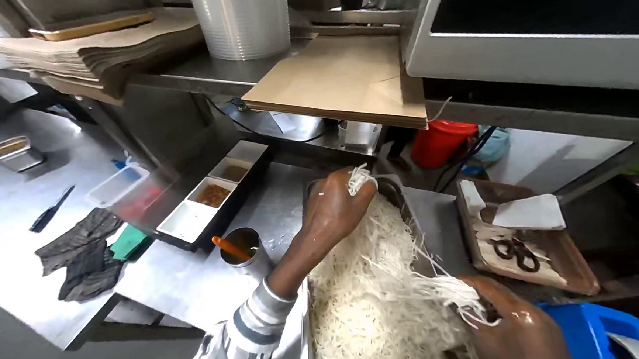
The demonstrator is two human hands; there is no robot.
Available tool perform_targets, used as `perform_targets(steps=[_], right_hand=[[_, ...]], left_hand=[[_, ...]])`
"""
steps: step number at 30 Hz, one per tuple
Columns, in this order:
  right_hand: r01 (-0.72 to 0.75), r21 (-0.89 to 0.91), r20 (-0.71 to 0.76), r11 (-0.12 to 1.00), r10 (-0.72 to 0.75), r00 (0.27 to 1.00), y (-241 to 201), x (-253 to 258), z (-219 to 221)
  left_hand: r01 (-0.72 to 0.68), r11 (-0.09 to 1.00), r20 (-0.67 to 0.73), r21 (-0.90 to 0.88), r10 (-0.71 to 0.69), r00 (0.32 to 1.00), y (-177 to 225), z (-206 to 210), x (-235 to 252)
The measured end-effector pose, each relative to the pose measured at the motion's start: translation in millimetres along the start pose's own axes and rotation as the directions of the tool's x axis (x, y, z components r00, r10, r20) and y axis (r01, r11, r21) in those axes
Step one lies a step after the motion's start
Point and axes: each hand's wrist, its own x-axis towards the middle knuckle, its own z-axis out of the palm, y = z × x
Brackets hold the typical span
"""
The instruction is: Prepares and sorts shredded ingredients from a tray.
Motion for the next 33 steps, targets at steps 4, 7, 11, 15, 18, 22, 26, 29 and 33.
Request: perform_targets(steps=[4,7,11,15,18,22,26,29,33], right_hand=[[-0.031,0.073,0.186,0.997,0.017,0.982,16,-21,23],[-0.008,0.09,0.157,0.996,-0.006,0.988,31,-19,34],[-0.086,0.032,0.507,0.996,0.058,0.86,42,-5,40],[-0.143,0.138,0.389,0.98,0.079,0.918,49,34,39],[-0.217,0.177,0.327,0.96,0.15,0.933,61,77,71],[-0.442,0.162,0.557,0.882,0.288,0.779,65,102,144],[-0.479,0.356,0.48,0.802,0.283,0.83,34,106,152],[-0.409,0.437,0.361,0.801,0.26,0.896,0,125,100],[-0.117,0.421,0.106,0.9,0.079,0.991,-34,145,10]], left_hand=[[-0.038,0.999,0.07,0.002,0.038,0.997,-17,12,-2],[-0.043,0.998,0.121,-0.043,0.048,0.992,-24,20,-16],[0.008,1.0,0.424,-0.014,-0.002,0.906,-29,26,-40],[-0.035,0.998,0.664,-0.044,0.055,0.746,-50,20,-51],[0.103,0.995,0.53,0.006,-0.09,0.843,-76,25,-44],[0.486,0.864,0.465,0.133,-0.487,0.739,-120,78,-37],[0.632,0.74,0.423,-0.231,-0.509,0.75,-123,106,-43],[0.586,0.618,0.418,-0.523,-0.413,0.809,-88,86,-24],[0.394,0.617,0.38,-0.681,-0.161,0.911,-29,42,8]])
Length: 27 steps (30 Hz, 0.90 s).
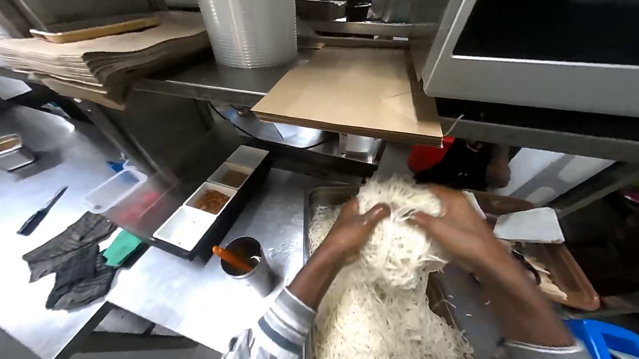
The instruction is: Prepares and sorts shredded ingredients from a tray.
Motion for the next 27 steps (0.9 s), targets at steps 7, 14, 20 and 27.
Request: perform_targets(steps=[7,14,20,27], right_hand=[[0.293,-0.549,-0.083,0.783,-0.4,0.913,-42,-31,-50],[0.22,-0.64,-0.188,0.737,-0.427,0.885,-22,-66,-39],[0.168,-0.626,-0.227,0.761,-0.384,0.895,-16,-90,-35],[0.157,-0.574,-0.264,0.804,-0.363,0.893,-6,-93,-34]], left_hand=[[-0.269,0.761,0.017,0.591,0.321,0.947,64,1,23],[-0.258,0.435,0.051,0.863,0.432,0.9,54,0,36],[-0.236,0.272,0.102,0.933,0.431,0.897,69,3,30],[-0.298,0.284,0.171,0.911,0.395,0.902,84,6,28]])
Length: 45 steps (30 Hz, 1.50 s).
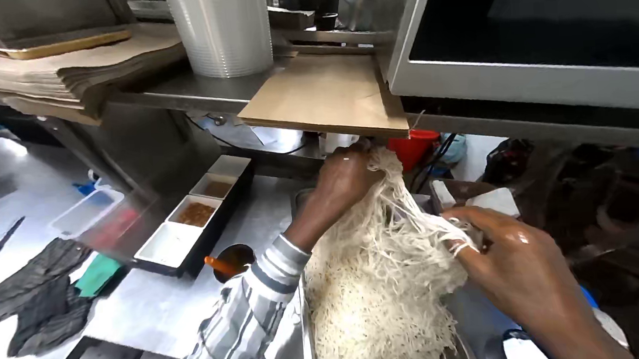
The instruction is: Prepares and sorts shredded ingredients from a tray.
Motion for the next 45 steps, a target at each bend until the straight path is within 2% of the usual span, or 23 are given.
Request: perform_targets(steps=[2,6,9,11,13,16,19,21,24,28,30,32,34,38,40,42,44,45], right_hand=[[-0.047,0.026,-0.058,0.999,0.049,0.997,-2,-1,-4],[-0.053,0.041,0.031,0.998,0.051,0.998,-1,-4,7],[-0.073,0.088,-0.057,0.993,0.078,0.995,-7,-3,-3],[-0.053,0.118,0.097,0.992,0.041,0.994,-6,-4,1],[-0.117,0.19,0.286,0.975,0.059,0.956,-2,-3,8],[-0.211,0.367,0.191,0.906,0.149,0.97,-9,10,10],[-0.273,0.411,0.207,0.87,0.202,0.957,-21,24,25],[-0.23,0.386,0.121,0.893,0.199,0.973,-20,27,32],[-0.211,0.354,0.039,0.911,0.211,0.977,-12,17,24],[-0.118,0.202,0.048,0.972,0.111,0.993,-2,-1,15],[-0.154,0.186,0.02,0.97,0.153,0.988,-8,-7,7],[-0.175,0.151,0.014,0.973,0.175,0.985,-13,-12,3],[-0.119,0.064,0.077,0.991,0.114,0.991,-14,-20,6],[-0.151,0.058,0.117,0.987,0.144,0.983,-20,-33,-8],[-0.151,0.115,0.225,0.982,0.122,0.967,-18,-40,-3],[-0.149,0.137,0.245,0.979,0.112,0.963,-13,-47,6],[-0.183,0.175,0.231,0.967,0.14,0.963,-11,-49,8],[-0.196,0.179,0.299,0.964,0.137,0.944,-11,-50,8]], left_hand=[[0.048,0.991,0.107,-0.129,-0.034,0.994,3,-10,2],[0.217,0.872,0.249,-0.438,-0.114,0.962,7,-29,-4],[0.213,0.764,0.379,-0.609,0.045,0.924,6,-44,-9],[0.245,0.695,0.436,-0.676,0.109,0.893,3,-45,-12],[0.27,0.653,0.451,-0.707,0.122,0.884,0,-39,-13],[0.258,0.639,0.47,-0.725,0.184,0.863,3,-31,-19],[0.218,0.615,0.476,-0.758,0.292,0.83,12,-20,-27],[0.194,0.631,0.448,-0.751,0.272,0.852,12,-15,-26],[0.154,0.715,0.365,-0.682,0.15,0.919,-5,-15,-20],[0.043,0.868,0.264,-0.495,0.102,0.959,-16,-14,-14],[0.004,0.916,0.218,-0.401,0.092,0.972,-12,-11,-13],[0.014,0.955,0.181,-0.296,0.042,0.983,-2,-13,-17],[0.014,0.979,0.128,-0.204,0.012,0.992,4,-11,-19],[-0.069,0.984,0.117,-0.163,0.089,0.989,5,-16,-28],[-0.173,0.973,0.09,-0.152,0.188,0.978,7,-23,-46],[-0.257,0.96,0.052,-0.113,0.264,0.963,11,-30,-55],[-0.259,0.964,0.059,-0.067,0.263,0.963,16,-29,-53],[-0.236,0.971,0.095,-0.033,0.238,0.966,19,-26,-50]])
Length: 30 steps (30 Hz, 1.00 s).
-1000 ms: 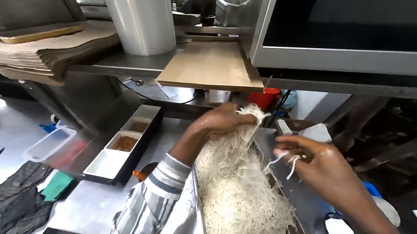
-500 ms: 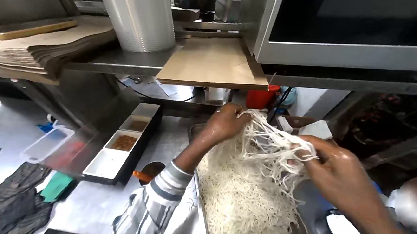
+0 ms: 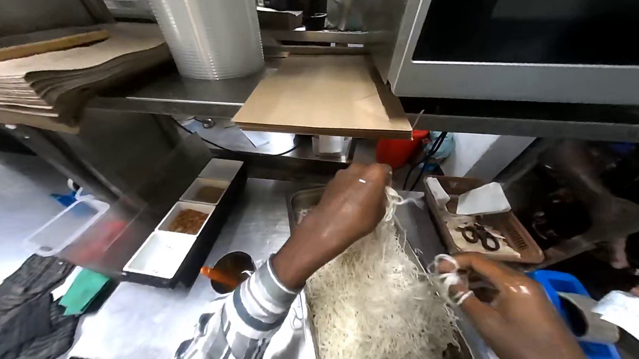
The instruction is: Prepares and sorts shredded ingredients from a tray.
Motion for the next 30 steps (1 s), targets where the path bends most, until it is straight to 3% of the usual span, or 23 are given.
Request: perform_targets(steps=[3,4,7,9,11,13,15,17,18,21,24,26,30], right_hand=[[-0.063,-0.046,0.404,0.997,0.077,0.911,12,3,3],[-0.071,-0.057,0.445,0.996,0.089,0.891,17,6,3],[-0.067,0.01,0.298,0.998,0.061,0.953,43,20,6],[-0.128,0.085,0.246,0.988,0.104,0.964,63,41,18],[-0.219,0.137,0.254,0.966,0.179,0.951,84,67,39],[-0.296,0.113,0.317,0.949,0.248,0.916,109,92,70],[-0.386,0.087,0.408,0.918,0.321,0.855,130,103,112],[-0.479,0.092,0.492,0.873,0.378,0.784,133,100,153],[-0.497,0.105,0.514,0.861,0.381,0.768,126,97,168],[-0.501,0.246,0.531,0.83,0.317,0.786,101,102,175],[-0.427,0.293,0.536,0.855,0.223,0.814,64,123,133],[-0.355,0.321,0.462,0.878,0.182,0.868,45,135,101],[-0.126,0.285,0.251,0.95,0.053,0.966,0,139,29]], left_hand=[[-0.077,0.997,0.137,-0.014,0.078,0.987,-3,13,6],[-0.115,0.991,0.214,-0.066,0.127,0.969,-6,16,6],[-0.118,0.97,0.419,-0.212,0.2,0.886,-13,16,3],[-0.089,0.969,0.388,-0.229,0.174,0.905,-28,24,0],[0.022,0.978,0.291,-0.206,0.04,0.956,-51,44,-1],[0.279,0.945,0.251,-0.173,-0.232,0.94,-80,78,-1],[0.544,0.832,0.374,-0.105,-0.474,0.797,-110,121,-9],[0.695,0.708,0.489,-0.125,-0.565,0.665,-128,163,-25],[0.734,0.655,0.494,-0.18,-0.585,0.643,-132,179,-32],[0.741,0.478,0.46,-0.472,-0.584,0.669,-134,194,-41],[0.636,0.268,0.419,-0.724,-0.562,0.714,-123,174,-32],[0.569,0.168,0.396,-0.805,-0.562,0.726,-108,146,-21],[0.417,0.233,0.256,-0.879,-0.508,0.823,-77,87,0]])
